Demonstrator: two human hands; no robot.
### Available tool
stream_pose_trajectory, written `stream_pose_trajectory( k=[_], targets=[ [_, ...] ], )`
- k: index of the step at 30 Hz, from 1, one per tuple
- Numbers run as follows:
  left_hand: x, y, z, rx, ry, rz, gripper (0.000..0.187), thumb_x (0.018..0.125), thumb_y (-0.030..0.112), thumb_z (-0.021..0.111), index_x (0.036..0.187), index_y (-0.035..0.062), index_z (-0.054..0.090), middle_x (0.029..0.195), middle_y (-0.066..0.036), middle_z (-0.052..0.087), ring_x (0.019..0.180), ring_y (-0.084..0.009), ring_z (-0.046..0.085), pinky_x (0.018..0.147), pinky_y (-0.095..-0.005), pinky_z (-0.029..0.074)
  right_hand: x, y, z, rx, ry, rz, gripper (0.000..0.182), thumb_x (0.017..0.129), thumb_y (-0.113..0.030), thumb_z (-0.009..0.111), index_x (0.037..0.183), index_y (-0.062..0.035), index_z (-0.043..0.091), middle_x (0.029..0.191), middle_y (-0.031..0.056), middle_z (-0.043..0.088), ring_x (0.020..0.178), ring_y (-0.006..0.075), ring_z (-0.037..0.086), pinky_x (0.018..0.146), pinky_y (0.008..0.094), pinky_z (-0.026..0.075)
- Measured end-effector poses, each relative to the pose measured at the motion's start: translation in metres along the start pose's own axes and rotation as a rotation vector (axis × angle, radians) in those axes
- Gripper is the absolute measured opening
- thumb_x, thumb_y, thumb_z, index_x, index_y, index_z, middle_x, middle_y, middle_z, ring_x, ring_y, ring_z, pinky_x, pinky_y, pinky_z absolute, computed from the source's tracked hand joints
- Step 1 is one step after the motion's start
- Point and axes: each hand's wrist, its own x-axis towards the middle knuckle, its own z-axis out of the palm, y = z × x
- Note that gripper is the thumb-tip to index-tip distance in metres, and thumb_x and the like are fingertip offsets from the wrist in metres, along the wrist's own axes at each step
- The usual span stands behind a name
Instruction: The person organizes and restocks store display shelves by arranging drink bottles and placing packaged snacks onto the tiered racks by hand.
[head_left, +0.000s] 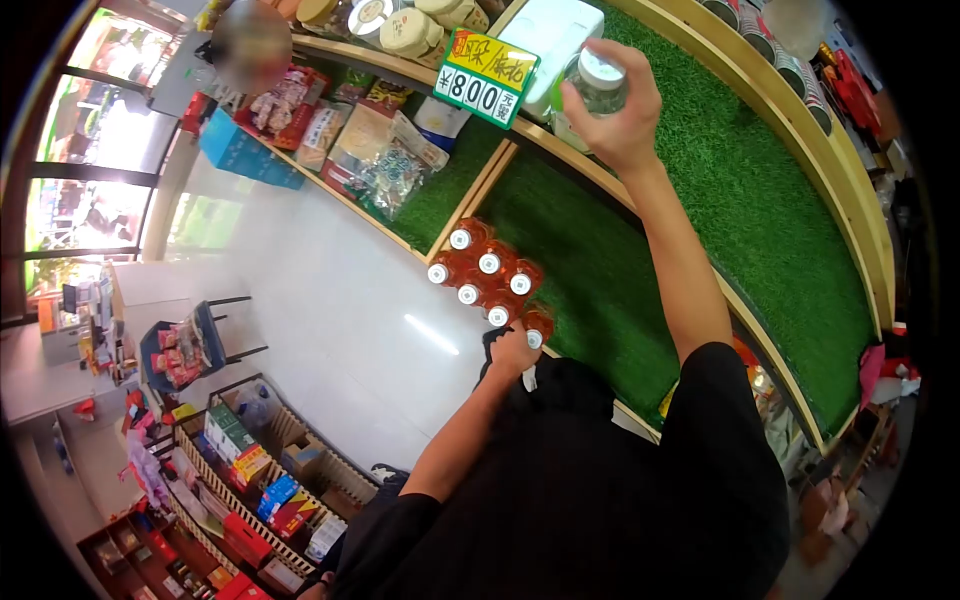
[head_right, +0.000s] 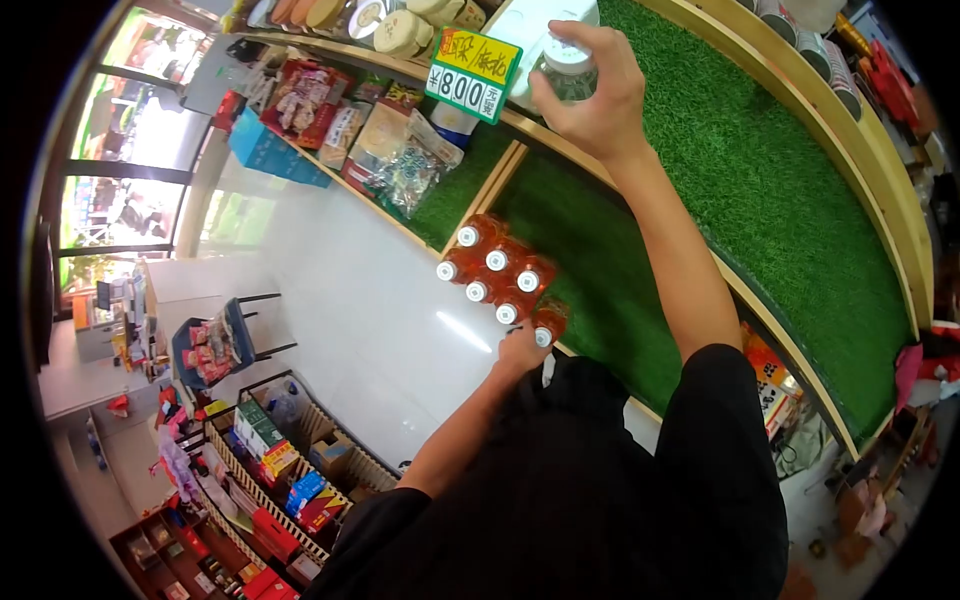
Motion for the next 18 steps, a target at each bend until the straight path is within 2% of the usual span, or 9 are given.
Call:
stream_pose_trajectory(
  k=[2,5,6,8,10,14,16,17,18],
  targets=[
    [0.006,-0.002,0.002,-0.002,-0.040,0.002,0.074,0.077,0.048,0.065,0.128,0.0036,0.036,0.106,-0.025,0.063,0.098,-0.0386,0.062,0.087,-0.0468,0.048,-0.001,0.004,0.006,-0.056,0.081,-0.141,0.045,0.066,-0.010,0.074,0.107,-0.0071,0.059,0.097,0.0092,0.061,0.084,0.0233,0.062,0.073,0.0308,0.051],
    [0.005,-0.001,0.003,-0.046,0.049,0.078,0.066,0.079,0.044,0.061,0.126,0.0036,0.038,0.097,-0.022,0.065,0.086,-0.0379,0.066,0.076,-0.0487,0.051,-0.011,0.012,0.004,0.020,0.082,-0.172,0.050,0.069,-0.005,0.071,0.115,-0.0036,0.051,0.103,0.0140,0.059,0.092,0.0240,0.063,0.079,0.0322,0.051],
    [0.008,-0.007,0.015,-0.090,0.084,0.124,0.073,0.079,0.044,0.061,0.134,0.0054,0.032,0.096,-0.023,0.065,0.080,-0.0390,0.066,0.072,-0.0489,0.052,-0.013,0.012,0.002,0.109,0.115,-0.163,0.052,0.071,-0.003,0.070,0.118,-0.0030,0.047,0.106,0.0162,0.058,0.095,0.0248,0.063,0.081,0.0330,0.052],
    [0.000,-0.011,0.009,-0.143,-0.024,0.098,0.088,0.079,0.046,0.063,0.145,0.0090,0.018,0.094,-0.025,0.065,0.086,-0.0422,0.063,0.078,-0.0487,0.051,-0.014,0.009,0.003,0.067,0.077,-0.185,0.055,0.073,-0.001,0.067,0.122,-0.0024,0.041,0.109,0.0178,0.056,0.100,0.0264,0.062,0.083,0.0339,0.052],
    [-0.002,-0.016,0.010,-0.172,0.092,0.210,0.089,0.078,0.045,0.064,0.147,0.0151,0.015,0.092,-0.025,0.065,0.083,-0.0436,0.063,0.075,-0.0501,0.051,-0.016,0.005,0.004,0.082,0.099,-0.149,0.056,0.073,0.000,0.067,0.122,-0.0019,0.041,0.111,0.0170,0.055,0.101,0.0262,0.062,0.084,0.0328,0.052],
    [-0.006,-0.008,-0.009,-0.156,0.024,0.199,0.083,0.077,0.034,0.067,0.144,0.0160,0.023,0.097,-0.023,0.065,0.085,-0.0395,0.064,0.076,-0.0476,0.052,-0.016,-0.001,0.005,0.087,0.062,-0.050,0.058,0.073,0.002,0.069,0.125,-0.0008,0.041,0.117,0.0151,0.051,0.105,0.0262,0.061,0.085,0.0329,0.052],
    [-0.008,-0.002,-0.023,-0.104,0.060,0.272,0.071,0.076,0.031,0.066,0.137,0.0127,0.035,0.095,-0.023,0.065,0.088,-0.0389,0.064,0.078,-0.0470,0.052,-0.013,-0.005,0.007,0.107,0.112,-0.046,0.057,0.073,0.000,0.071,0.123,-0.0026,0.044,0.112,0.0114,0.055,0.103,0.0234,0.061,0.085,0.0320,0.051],
    [-0.006,0.001,-0.032,-0.035,-0.005,0.306,0.055,0.074,0.028,0.066,0.123,0.0078,0.049,0.094,-0.022,0.065,0.088,-0.0383,0.064,0.078,-0.0467,0.052,-0.011,-0.004,0.006,0.099,0.098,0.030,0.054,0.072,-0.003,0.073,0.120,-0.0036,0.048,0.107,0.0097,0.058,0.101,0.0219,0.062,0.084,0.0317,0.051],
    [-0.008,0.007,-0.043,-0.012,0.004,0.325,0.055,0.074,0.028,0.066,0.123,0.0078,0.049,0.094,-0.022,0.065,0.088,-0.0383,0.064,0.078,-0.0467,0.052,-0.012,-0.004,0.004,0.087,0.086,0.111,0.051,0.071,-0.006,0.075,0.117,-0.0046,0.052,0.102,0.0081,0.060,0.100,0.0205,0.062,0.083,0.0313,0.051]
  ],
)
